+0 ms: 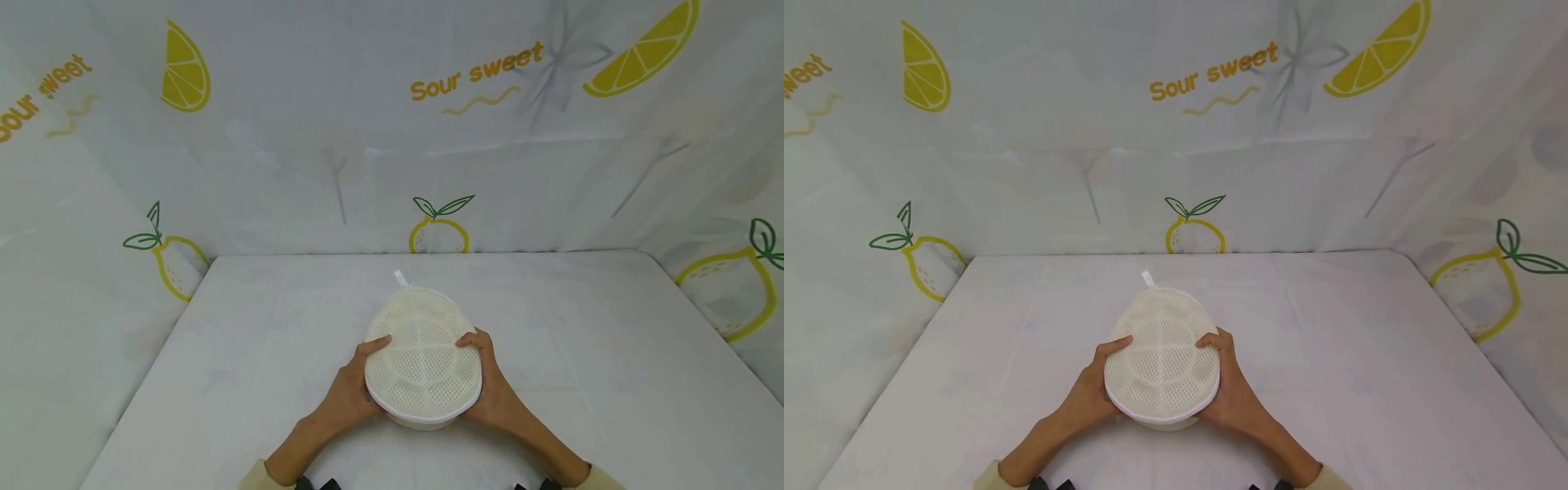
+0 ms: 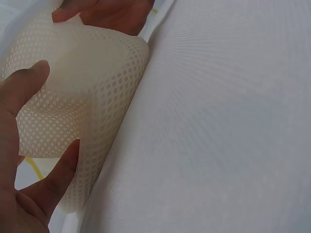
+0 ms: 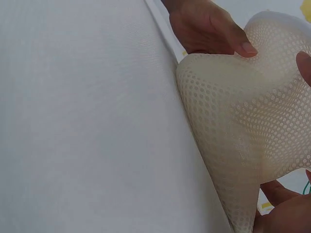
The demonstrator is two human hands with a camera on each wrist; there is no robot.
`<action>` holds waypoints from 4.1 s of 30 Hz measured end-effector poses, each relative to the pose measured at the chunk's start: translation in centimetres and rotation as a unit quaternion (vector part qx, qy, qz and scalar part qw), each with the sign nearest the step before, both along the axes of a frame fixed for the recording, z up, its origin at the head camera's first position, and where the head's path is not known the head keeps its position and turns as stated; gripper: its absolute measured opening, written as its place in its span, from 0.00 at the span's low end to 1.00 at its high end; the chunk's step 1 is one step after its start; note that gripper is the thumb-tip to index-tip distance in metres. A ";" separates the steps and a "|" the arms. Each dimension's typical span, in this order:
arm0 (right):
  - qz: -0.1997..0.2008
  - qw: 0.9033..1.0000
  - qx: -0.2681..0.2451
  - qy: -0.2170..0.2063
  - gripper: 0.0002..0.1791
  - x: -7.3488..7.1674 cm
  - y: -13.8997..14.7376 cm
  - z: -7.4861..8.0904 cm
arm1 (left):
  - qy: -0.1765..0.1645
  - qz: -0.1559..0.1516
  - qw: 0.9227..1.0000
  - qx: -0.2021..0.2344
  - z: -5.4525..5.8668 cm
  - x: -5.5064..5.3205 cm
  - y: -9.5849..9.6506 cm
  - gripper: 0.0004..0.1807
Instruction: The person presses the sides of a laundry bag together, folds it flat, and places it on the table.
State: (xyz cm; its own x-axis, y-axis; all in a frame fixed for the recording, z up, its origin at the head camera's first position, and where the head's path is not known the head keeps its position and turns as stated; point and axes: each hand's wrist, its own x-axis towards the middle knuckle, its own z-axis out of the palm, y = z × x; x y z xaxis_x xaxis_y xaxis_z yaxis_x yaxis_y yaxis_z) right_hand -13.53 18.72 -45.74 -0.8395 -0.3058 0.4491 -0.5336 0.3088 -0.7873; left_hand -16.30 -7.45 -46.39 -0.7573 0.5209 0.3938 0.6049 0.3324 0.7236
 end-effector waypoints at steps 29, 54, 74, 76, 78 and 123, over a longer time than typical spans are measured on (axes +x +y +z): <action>0.006 1.000 -0.006 0.019 0.46 -0.7 0.3 0.4 | -0.032 0.038 0.999 -0.008 -0.1 -0.2 0.0 0.39; 0.020 0.997 0.021 -0.066 0.42 -0.7 0.9 0.6 | -0.038 0.028 0.998 -0.038 -0.2 0.0 -0.1 0.40; 0.062 0.994 0.027 -0.084 0.43 -1.0 1.8 0.8 | -0.113 -0.057 0.992 -0.006 0.3 -0.3 -0.8 0.66; 0.069 0.993 0.025 -0.091 0.45 -1.0 1.9 0.9 | -0.117 -0.063 0.991 0.002 0.2 -0.4 -0.8 0.65; 0.081 0.992 0.017 -0.095 0.49 -1.0 2.0 0.9 | -0.112 -0.067 0.991 0.010 0.2 -0.5 -0.9 0.64; 0.055 0.991 -0.009 -0.121 0.22 -1.1 1.4 1.2 | -0.097 0.053 0.994 0.002 -0.2 0.1 0.4 0.41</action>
State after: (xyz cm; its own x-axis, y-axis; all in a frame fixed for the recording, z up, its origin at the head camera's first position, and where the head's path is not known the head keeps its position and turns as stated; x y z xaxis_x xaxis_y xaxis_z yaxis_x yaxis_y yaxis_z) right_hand -14.61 20.07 -44.52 -0.8850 -0.3959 0.2451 -0.3587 0.2440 -0.9010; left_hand -16.24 -7.05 -46.60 -0.8697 0.4325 0.2376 0.4162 0.3840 0.8242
